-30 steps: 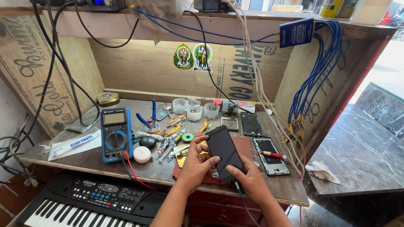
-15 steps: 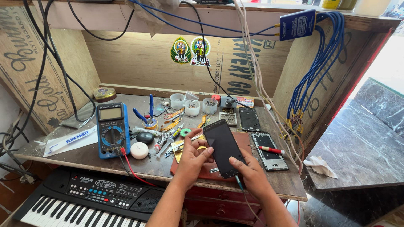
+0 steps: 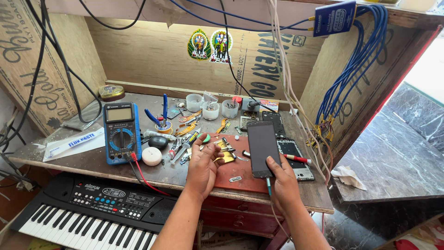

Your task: The person repeatedly connects a USB cable to a disassembled smartphone, then removes the cable and reattaches the phone's back cover. They continue to handle the phone and its components on a cluttered workbench.

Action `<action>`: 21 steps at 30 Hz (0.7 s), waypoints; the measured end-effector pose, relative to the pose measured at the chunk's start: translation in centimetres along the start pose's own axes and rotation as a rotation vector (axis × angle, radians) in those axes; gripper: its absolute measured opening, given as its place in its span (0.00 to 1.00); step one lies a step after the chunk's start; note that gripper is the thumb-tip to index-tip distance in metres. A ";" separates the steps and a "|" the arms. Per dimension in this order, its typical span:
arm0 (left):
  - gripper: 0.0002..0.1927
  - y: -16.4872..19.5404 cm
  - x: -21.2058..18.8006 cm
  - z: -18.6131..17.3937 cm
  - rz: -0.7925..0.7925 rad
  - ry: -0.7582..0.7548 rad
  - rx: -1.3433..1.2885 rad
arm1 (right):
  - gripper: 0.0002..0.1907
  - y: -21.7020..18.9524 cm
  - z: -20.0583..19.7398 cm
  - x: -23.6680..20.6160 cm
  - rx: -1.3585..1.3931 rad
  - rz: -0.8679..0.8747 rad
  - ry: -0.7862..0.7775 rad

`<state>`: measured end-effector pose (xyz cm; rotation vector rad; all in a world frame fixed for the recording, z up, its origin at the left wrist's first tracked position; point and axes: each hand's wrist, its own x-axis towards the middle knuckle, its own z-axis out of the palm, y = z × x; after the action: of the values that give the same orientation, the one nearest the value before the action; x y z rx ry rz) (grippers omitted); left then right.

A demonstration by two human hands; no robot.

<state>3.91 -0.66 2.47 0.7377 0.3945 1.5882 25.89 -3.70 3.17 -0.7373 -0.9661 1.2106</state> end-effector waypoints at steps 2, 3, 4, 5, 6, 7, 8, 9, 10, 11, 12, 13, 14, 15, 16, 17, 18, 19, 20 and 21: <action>0.28 -0.2 0.0 -0.1 0.004 0.002 -0.003 | 0.23 0.4 -0.3 0.2 -0.001 -0.005 0.062; 0.28 -0.2 0.0 -0.2 0.008 -0.003 -0.004 | 0.24 0.6 -0.5 0.3 -0.001 -0.010 0.094; 0.28 -0.2 0.1 -0.1 0.013 -0.010 -0.004 | 0.23 0.7 -0.7 0.4 0.025 -0.006 0.123; 0.28 -0.2 0.1 -0.1 0.004 -0.010 -0.007 | 0.23 0.9 -0.8 0.6 0.052 -0.003 0.153; 0.28 -0.1 0.1 -0.1 -0.005 -0.011 -0.010 | 0.23 1.0 -0.9 0.7 0.079 -0.001 0.182; 0.28 -0.1 0.1 -0.1 -0.016 -0.011 -0.013 | 0.21 1.0 -1.1 0.8 0.138 -0.005 0.149; 0.27 0.0 0.2 -0.1 -0.024 -0.016 -0.014 | 0.20 1.0 -1.3 0.9 0.197 -0.008 0.116; 0.27 0.0 0.2 0.0 -0.032 -0.021 -0.014 | 0.18 0.9 -1.3 0.9 0.256 -0.010 0.084; 0.27 0.0 0.1 0.0 -0.041 -0.025 -0.014 | 0.18 0.9 -1.4 0.8 0.242 0.011 0.114; 0.27 0.0 0.1 0.0 -0.046 -0.029 0.005 | 0.19 0.7 -1.4 0.6 0.228 0.034 0.144; 0.27 0.1 0.1 0.1 -0.051 -0.033 0.025 | 0.19 0.5 -1.4 0.5 0.214 0.056 0.173; 0.26 0.1 0.1 0.2 -0.054 -0.037 0.044 | 0.20 0.4 -1.2 0.4 0.201 0.049 0.157; 0.26 0.2 0.1 0.2 -0.066 -0.036 0.056 | 0.20 0.2 -1.0 0.2 0.189 0.042 0.141; 0.26 0.3 0.1 0.2 -0.078 -0.034 0.068 | 0.21 0.0 -0.8 0.1 0.176 0.037 0.126; 0.25 0.3 0.0 0.3 -0.091 -0.033 0.081 | 0.21 -0.2 -0.5 0.0 0.160 0.028 0.110; 0.25 0.4 0.0 0.3 -0.096 -0.039 0.091 | 0.22 -0.3 -0.3 -0.2 0.145 0.018 0.095; 0.24 0.4 0.0 0.3 -0.102 -0.045 0.100 | 0.22 -0.5 0.0 -0.3 0.130 0.008 0.081; 0.24 0.3 0.0 0.4 -0.109 -0.054 0.110 | 0.22 -0.6 0.2 -0.3 0.116 0.005 0.048; 0.24 0.3 0.0 0.4 -0.113 -0.058 0.126 | 0.23 -0.8 0.4 -0.4 0.103 0.001 0.017; 0.23 0.3 0.0 0.4 -0.118 -0.065 0.142 | 0.23 -0.9 0.6 -0.4 0.090 -0.004 -0.013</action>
<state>3.95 -0.73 2.95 0.8565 0.4983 1.4330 25.72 -4.28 4.12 -0.6572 -0.9170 1.2484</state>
